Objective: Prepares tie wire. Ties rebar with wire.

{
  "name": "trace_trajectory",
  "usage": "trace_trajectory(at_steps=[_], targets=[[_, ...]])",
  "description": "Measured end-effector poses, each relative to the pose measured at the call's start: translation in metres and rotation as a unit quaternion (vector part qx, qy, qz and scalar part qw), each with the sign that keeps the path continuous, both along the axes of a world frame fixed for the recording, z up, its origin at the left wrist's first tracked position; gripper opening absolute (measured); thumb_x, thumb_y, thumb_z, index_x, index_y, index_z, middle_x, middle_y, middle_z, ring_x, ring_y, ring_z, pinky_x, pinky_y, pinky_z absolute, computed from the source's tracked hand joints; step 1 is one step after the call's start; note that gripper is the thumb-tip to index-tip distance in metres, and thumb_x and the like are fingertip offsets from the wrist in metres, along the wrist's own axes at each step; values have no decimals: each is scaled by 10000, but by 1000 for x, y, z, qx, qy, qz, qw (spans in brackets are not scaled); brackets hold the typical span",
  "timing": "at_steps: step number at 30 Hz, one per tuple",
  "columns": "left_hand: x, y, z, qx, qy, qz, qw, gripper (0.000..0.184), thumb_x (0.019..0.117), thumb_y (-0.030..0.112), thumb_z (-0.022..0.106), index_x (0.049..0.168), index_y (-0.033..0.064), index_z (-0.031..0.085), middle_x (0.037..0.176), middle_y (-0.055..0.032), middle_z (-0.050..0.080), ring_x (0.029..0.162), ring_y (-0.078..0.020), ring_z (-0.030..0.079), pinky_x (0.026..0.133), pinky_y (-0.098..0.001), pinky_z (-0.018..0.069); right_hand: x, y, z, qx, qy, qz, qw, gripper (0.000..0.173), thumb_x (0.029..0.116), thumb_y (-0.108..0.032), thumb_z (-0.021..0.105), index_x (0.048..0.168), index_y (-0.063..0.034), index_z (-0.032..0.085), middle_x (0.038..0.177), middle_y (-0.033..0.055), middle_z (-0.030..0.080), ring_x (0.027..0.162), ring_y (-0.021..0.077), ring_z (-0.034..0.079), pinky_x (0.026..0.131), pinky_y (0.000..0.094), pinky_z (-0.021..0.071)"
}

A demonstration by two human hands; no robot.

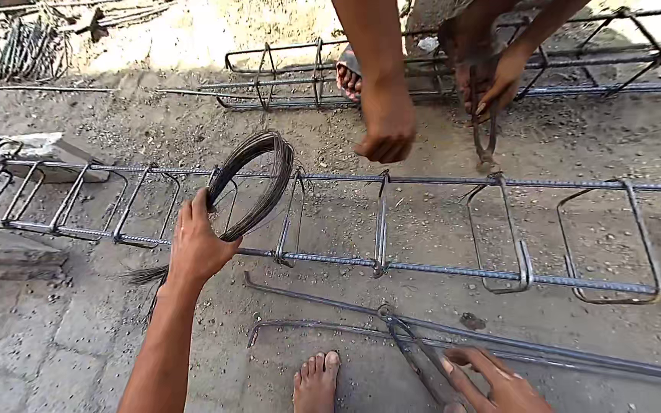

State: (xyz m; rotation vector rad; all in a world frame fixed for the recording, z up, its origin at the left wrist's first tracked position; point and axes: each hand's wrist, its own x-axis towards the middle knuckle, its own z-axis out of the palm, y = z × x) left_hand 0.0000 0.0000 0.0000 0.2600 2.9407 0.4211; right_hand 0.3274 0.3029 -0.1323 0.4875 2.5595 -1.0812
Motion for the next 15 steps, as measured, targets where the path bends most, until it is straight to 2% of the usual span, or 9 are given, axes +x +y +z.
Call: trace_trajectory(at_steps=[1, 2, 4, 5, 7, 9, 10, 12, 15], targets=[[-9, -33, -36, 31, 122, -69, 990, 1009, 697, 208, 892, 1525, -27, 366, 1304, -326, 546, 1109, -512, 588, 895, -679, 487, -9, 1, 14, -5, 64, 0, 998, 394, 1049, -352, 561, 1193, -14, 702, 1135, 188, 718, 1019, 324, 715, 899, 521, 577], [-11, -50, -51, 44, 179, -117, 976, 1053, 640, 289, 883, 1521, 0, 383, 1270, -317, 555, 1033, -511, 599, 815, -690, 492, -19, 3, 25, -11, 135, 1, 991, 360, 1049, -335, 560, 1158, -27, 713, 1081, 155, 729, 959, 246, 721, 854, 440, 594], [6, -56, -48, 28, 201, -182, 962, 1027, 695, 419, 805, 1537, 20, 373, 1256, -322, 554, 994, -513, 605, 781, -680, 493, -44, 2, 37, -37, 256, 1, 966, 356, 1058, -383, 528, 1154, -84, 695, 1029, 56, 726, 921, 66, 691, 821, 249, 581], [18, -54, -46, 21, 209, -211, 955, 973, 741, 457, 757, 1529, 18, 392, 1233, -315, 577, 998, -504, 615, 796, -664, 499, -59, -2, 42, -74, 288, -1, 955, 380, 1065, -417, 507, 1187, -99, 677, 1037, 14, 721, 931, 17, 678, 817, 200, 572], [40, -47, -48, 17, 228, -263, 937, 856, 806, 494, 678, 1477, 4, 472, 1179, -282, 629, 986, -455, 637, 813, -597, 515, -88, -13, 56, -198, 251, 0, 947, 466, 1068, -458, 484, 1307, -84, 627, 1117, -10, 712, 982, 27, 688, 830, 220, 595], [56, -40, -54, 31, 231, -300, 925, 793, 824, 495, 658, 1431, 2, 524, 1128, -253, 657, 952, -408, 652, 802, -547, 530, -112, -25, 61, -329, 150, -12, 932, 522, 1073, -440, 470, 1430, -63, 521, 1190, 14, 685, 1004, 80, 690, 846, 276, 599], [62, -37, -57, 41, 228, -310, 922, 788, 821, 494, 662, 1428, 10, 528, 1115, -241, 660, 943, -390, 654, 802, -531, 535, -120, -31, 57, -384, 120, -38, 915, 476, 1084, -374, 466, 1433, -50, 481, 1171, 30, 685, 986, 106, 699, 837, 296, 605], [66, -38, -62, 60, 219, -315, 922, 803, 818, 494, 675, 1442, 16, 510, 1107, -231, 652, 919, -360, 644, 799, -498, 533, -127, -41, 49, -470, 97, -116, 870, 324, 1098, -245, 448, 1351, -47, 487, 1086, 38, 677, 925, 129, 701, 792, 303, 604], [68, -42, -68, 73, 207, -311, 925, 833, 821, 516, 668, 1456, 11, 481, 1116, -230, 640, 883, -314, 634, 764, -436, 534, -124, -47, 41, -535, 87, -138, 829, 269, 1106, -218, 412, 1278, -53, 537, 1098, 17, 663, 924, 114, 681, 784, 290, 586]])
